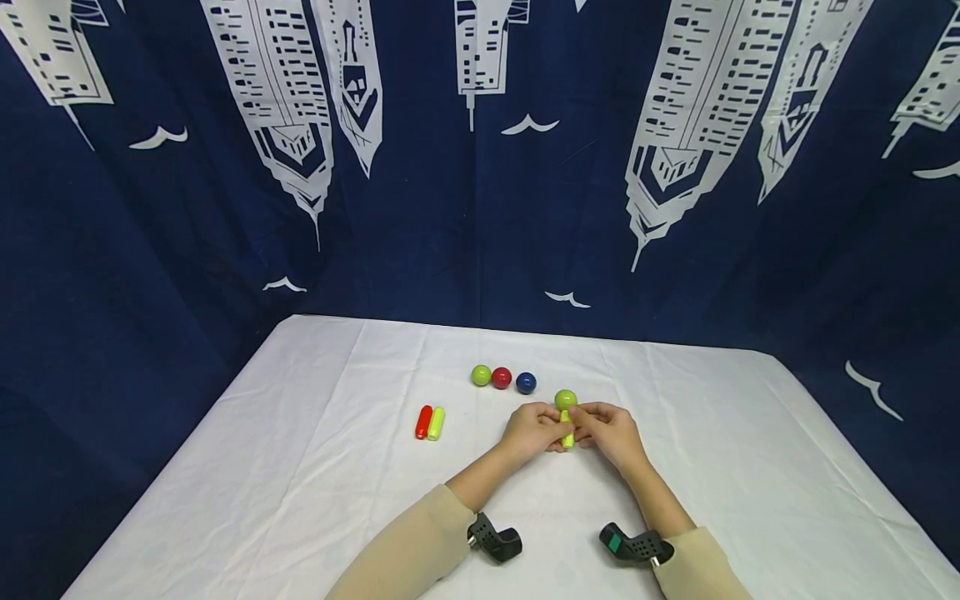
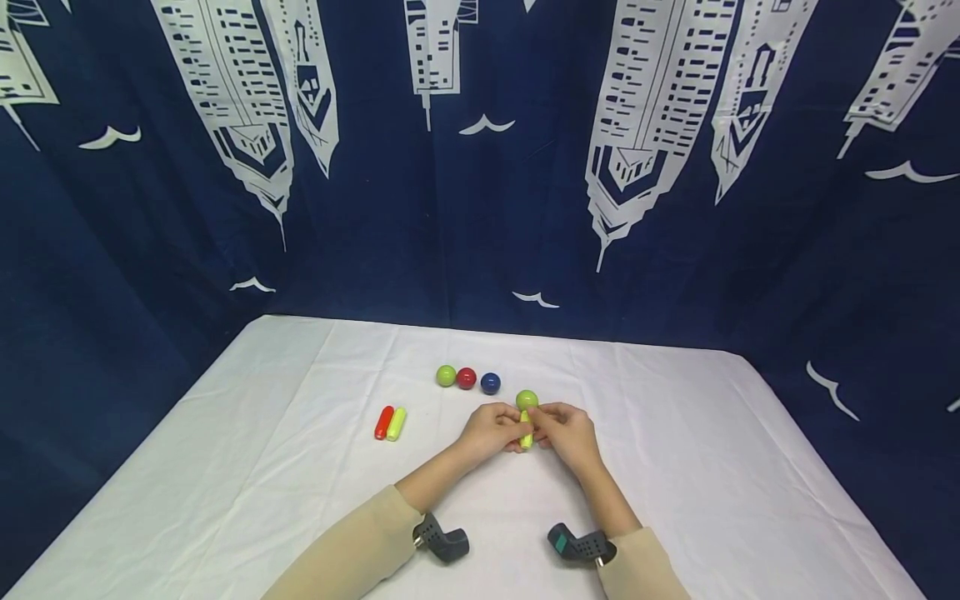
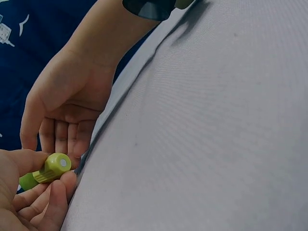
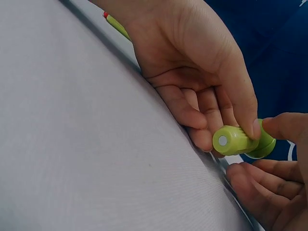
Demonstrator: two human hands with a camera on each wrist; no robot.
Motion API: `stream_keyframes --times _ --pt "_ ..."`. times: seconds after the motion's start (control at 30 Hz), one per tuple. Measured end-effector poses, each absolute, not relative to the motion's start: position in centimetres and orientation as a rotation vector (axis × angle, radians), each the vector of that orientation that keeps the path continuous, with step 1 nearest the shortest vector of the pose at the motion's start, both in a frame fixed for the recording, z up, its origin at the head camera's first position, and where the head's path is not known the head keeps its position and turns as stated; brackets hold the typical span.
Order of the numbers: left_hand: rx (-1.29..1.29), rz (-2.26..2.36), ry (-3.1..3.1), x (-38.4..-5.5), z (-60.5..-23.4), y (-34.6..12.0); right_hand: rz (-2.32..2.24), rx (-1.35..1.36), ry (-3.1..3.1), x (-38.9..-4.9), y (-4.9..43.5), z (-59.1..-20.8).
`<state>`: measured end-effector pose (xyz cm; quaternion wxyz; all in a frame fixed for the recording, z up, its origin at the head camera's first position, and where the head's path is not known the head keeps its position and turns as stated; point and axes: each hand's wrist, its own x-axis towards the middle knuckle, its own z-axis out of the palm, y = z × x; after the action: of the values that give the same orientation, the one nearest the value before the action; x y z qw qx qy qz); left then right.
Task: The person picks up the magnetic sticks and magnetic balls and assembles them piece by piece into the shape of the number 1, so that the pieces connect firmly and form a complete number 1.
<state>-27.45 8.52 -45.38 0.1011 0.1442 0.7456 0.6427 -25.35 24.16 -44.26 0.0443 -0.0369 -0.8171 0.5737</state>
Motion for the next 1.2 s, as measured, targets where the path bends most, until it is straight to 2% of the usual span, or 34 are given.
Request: stream_keyframes --times 1.2 --pt "0.398 1.883 2.153 -27.4 -45.1 8.2 1.776 -0.182 -2.545 -25.5 23.4 -45.1"
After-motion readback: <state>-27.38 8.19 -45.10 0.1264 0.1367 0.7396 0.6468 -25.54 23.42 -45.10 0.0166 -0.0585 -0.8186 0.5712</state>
